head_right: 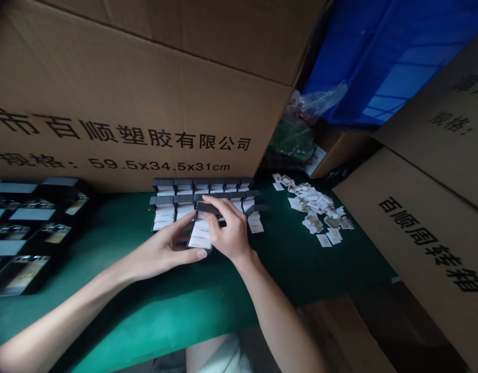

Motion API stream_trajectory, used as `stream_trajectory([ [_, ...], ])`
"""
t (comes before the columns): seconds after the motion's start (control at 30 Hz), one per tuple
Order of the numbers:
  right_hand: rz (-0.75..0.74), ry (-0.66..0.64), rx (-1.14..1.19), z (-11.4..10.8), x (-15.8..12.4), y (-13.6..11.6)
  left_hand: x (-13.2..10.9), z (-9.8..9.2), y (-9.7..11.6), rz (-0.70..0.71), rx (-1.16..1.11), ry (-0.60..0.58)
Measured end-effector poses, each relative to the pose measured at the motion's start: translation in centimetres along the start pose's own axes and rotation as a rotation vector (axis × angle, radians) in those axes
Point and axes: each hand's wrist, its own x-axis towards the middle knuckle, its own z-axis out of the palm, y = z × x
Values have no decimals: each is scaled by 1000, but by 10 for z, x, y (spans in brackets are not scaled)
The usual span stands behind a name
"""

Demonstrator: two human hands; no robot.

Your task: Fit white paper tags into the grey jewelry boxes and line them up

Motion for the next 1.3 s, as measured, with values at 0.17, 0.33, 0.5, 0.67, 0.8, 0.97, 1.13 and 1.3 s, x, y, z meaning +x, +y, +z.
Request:
stream_trajectory([
  [0.17, 24, 51, -38, -1, 3, 5, 0, -2, 2, 4, 48, 37],
  [0.33, 11, 53, -119, -8, 1, 10, -2, 0, 10, -15, 92, -18],
  [0.5, 67, -21, -157, -31, -13, 14, -4, 3, 15, -5, 223, -81],
  [0.67, 70, -48, -254, -54, -26, 23, -4, 4, 17, 71, 281, 0],
  [0.8, 106, -94, -361, -61, -28, 31, -3, 4, 18, 97, 340, -27],
  [0.97, 96, -191, -504, -65, -24, 39, -2, 5, 15, 141, 394, -79],
  [1.13, 73, -240, -581, -67, -18, 40, 0, 7, 14, 156, 406, -92],
  [1.3, 95, -225, -567, -66, -18, 42, 0, 7, 11, 164, 421, -89],
])
